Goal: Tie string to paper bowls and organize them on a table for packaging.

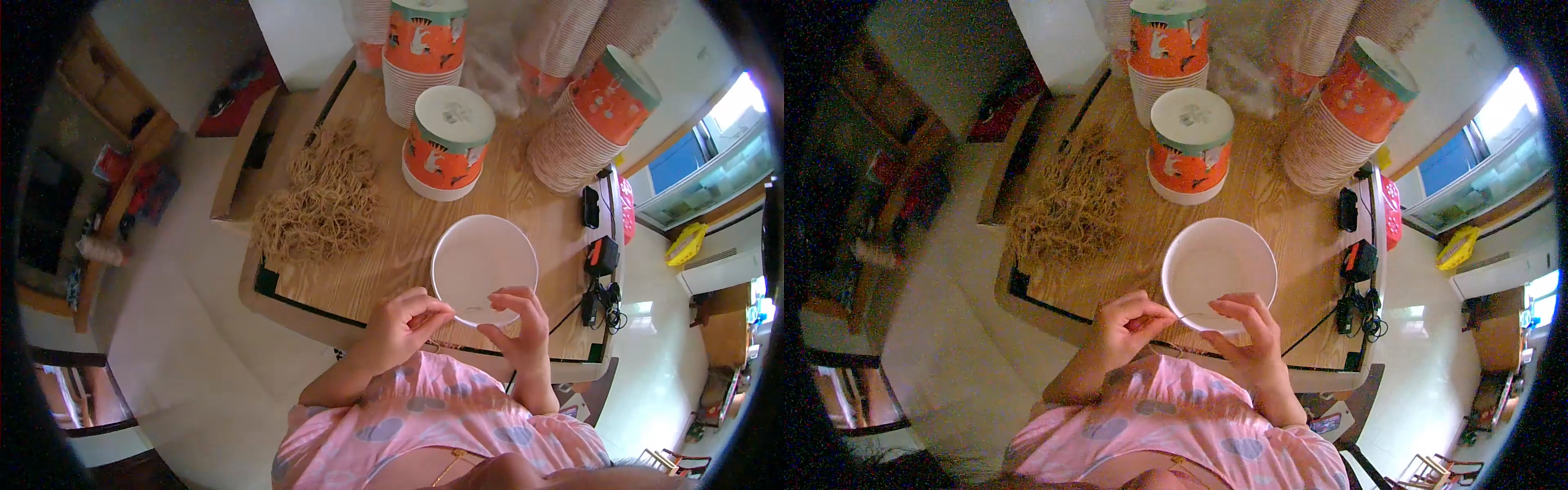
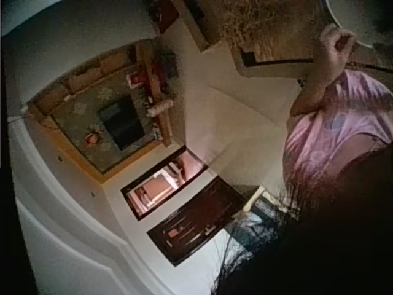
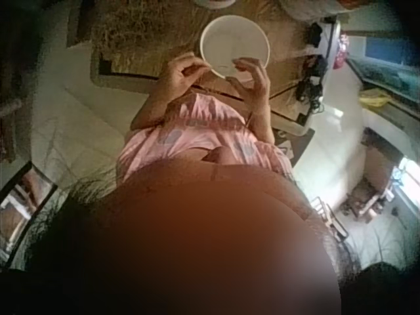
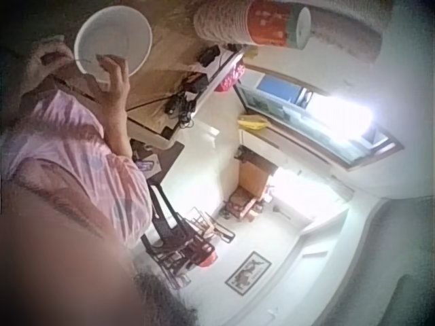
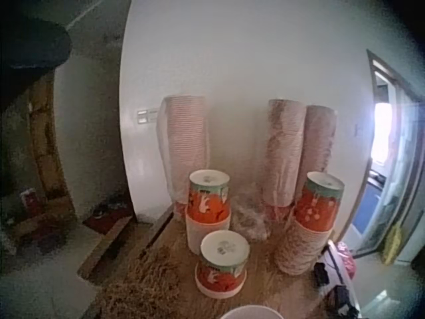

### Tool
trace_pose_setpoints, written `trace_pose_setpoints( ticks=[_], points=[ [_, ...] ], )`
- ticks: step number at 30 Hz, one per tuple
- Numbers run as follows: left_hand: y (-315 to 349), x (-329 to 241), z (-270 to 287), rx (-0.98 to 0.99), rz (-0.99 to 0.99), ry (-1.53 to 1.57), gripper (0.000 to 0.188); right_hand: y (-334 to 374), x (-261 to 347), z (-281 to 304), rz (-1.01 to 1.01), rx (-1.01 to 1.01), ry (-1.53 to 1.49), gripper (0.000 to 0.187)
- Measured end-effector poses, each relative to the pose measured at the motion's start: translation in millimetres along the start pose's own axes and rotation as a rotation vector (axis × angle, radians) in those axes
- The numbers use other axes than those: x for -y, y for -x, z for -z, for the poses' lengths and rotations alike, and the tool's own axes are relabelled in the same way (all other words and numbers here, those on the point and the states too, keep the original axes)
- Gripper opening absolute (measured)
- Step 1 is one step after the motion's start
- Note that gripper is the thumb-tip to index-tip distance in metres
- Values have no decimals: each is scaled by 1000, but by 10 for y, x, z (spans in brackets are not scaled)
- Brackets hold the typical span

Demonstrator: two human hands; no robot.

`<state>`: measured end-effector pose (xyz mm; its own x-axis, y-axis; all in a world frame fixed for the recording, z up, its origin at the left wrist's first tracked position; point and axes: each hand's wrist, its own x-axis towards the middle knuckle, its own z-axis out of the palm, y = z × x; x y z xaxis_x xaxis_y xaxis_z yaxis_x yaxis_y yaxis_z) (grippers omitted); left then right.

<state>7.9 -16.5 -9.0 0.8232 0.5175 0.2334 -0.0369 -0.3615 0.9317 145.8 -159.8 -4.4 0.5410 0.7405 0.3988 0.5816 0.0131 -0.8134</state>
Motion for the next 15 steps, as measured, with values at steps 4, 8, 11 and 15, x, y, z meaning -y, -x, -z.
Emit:
trace_pose_setpoints(
  ticks=[4, 8, 11, 15],
  points=[
    [23, -14, -11, 19, 23, 16, 4, -27, -32, -35, -9, 49, -1, 21],
    [37, 43, -10, 32, -4, 2, 6, -2, -78, -38, 46, 102, 8, 15],
    [36, 56, -66, -38, 23, 112, 10, 7, -78, -76, 60, 130, 9, 14],
    [-35, -44, -55, 54, 100, 145, 14, 45, -65, -120, 49, 151, 10, 12]
  ],
)
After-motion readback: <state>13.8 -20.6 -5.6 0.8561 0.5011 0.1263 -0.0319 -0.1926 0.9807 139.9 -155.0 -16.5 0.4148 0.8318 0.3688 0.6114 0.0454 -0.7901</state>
